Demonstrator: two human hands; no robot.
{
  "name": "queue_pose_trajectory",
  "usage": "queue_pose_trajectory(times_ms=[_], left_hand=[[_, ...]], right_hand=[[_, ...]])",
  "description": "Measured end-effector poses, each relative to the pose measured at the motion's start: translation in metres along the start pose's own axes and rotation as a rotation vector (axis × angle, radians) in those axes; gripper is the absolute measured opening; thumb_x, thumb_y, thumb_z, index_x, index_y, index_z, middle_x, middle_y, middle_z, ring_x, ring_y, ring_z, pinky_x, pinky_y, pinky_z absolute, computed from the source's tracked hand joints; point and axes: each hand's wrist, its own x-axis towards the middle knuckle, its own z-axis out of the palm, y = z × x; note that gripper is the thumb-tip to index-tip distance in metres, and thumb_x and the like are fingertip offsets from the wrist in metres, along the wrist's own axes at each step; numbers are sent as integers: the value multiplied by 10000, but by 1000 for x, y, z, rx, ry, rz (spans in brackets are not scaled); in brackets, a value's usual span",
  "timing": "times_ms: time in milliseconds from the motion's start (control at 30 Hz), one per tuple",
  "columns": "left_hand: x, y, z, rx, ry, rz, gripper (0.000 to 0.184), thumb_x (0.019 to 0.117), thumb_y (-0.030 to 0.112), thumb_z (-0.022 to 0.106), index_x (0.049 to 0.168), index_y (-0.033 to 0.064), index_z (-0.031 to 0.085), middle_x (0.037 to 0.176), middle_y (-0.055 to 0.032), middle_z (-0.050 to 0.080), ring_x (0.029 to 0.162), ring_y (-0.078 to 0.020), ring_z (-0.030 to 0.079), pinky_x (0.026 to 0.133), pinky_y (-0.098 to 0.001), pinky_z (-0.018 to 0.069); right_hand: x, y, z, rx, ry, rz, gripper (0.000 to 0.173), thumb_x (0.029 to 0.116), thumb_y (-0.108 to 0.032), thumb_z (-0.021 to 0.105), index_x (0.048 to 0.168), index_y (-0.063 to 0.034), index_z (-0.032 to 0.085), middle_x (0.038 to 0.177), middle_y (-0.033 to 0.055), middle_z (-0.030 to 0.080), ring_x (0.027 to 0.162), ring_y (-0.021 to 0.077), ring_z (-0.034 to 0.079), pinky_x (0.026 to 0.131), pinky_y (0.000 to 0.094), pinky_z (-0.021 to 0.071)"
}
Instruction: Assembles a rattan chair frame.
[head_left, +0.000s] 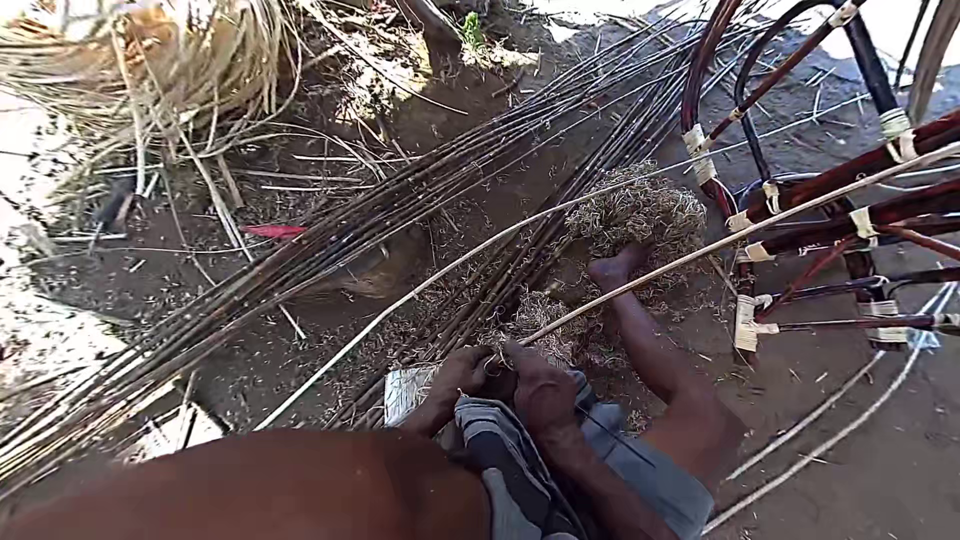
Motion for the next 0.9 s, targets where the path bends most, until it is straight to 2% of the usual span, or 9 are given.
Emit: queue_pose_trajectory(times_ms=[100,200,333,400,500,567,633,767,900], left_hand=[[-1,-6,2,-62,37,50,208,1024,136,577,993,-1,732,895,-163,716,880,-295,691,869,-533,527],[2,-12,2,-83,37,128,215,1021,123,575,933,-11,718,820,-164,690,805,-300,673,805,-537,523],[9,-24,6,-72,60,199,256,1008,133,568,862,-39,690,725,-165,647,699,-294,639,706,-523,511],[12,-22,3,-57,35,164,315,1002,210,520,872,-18,693,737,-139,650,719,-265,641,717,-506,504],[16,-19,0,-81,10,144,330,1008,234,526,818,6,670,698,-96,618,684,-216,612,686,-467,488],[12,-21,2,-102,-18,107,288,1005,194,545,829,0,664,710,-92,610,688,-205,598,691,-450,480],[5,-18,-2,-121,-38,84,246,1002,133,558,964,-53,715,834,-150,690,790,-239,657,800,-476,522],[8,-31,0,-138,14,190,293,978,181,518,919,-44,698,775,-123,661,729,-202,634,736,-449,514],[15,-42,3,-176,23,241,356,956,289,519,880,-12,694,726,-75,642,669,-147,611,678,-415,518]], right_hand=[[24,50,-78,107,-94,-60,416,1067,-165,508,1447,-310,600,1026,123,751,891,337,720,791,595,563],[76,153,-250,88,342,109,393,1076,-133,502,1462,-99,569,1158,269,693,966,431,678,864,636,509],[138,316,-450,-42,707,323,498,981,-122,534,1478,-144,506,1300,293,607,1084,477,618,853,691,479],[132,294,-418,-113,744,344,440,1016,-130,515,1454,-90,528,1249,332,626,1077,527,625,873,732,468],[69,121,-225,-152,361,360,438,1088,-155,432,1524,-119,439,1272,288,624,1118,501,634,896,682,508],[25,39,-70,-63,269,193,412,1015,-132,549,1426,-134,581,1065,198,713,852,396,708,681,575,569],[5,-3,7,14,110,29,445,944,-117,598,1369,-228,674,1031,113,754,811,320,733,652,525,579],[25,45,-78,146,-117,-33,415,1078,-171,470,1451,-303,594,1083,98,755,952,315,721,843,575,561],[95,204,-319,18,512,221,409,1067,-154,515,1471,-99,549,1232,299,659,1084,495,645,922,699,478]])
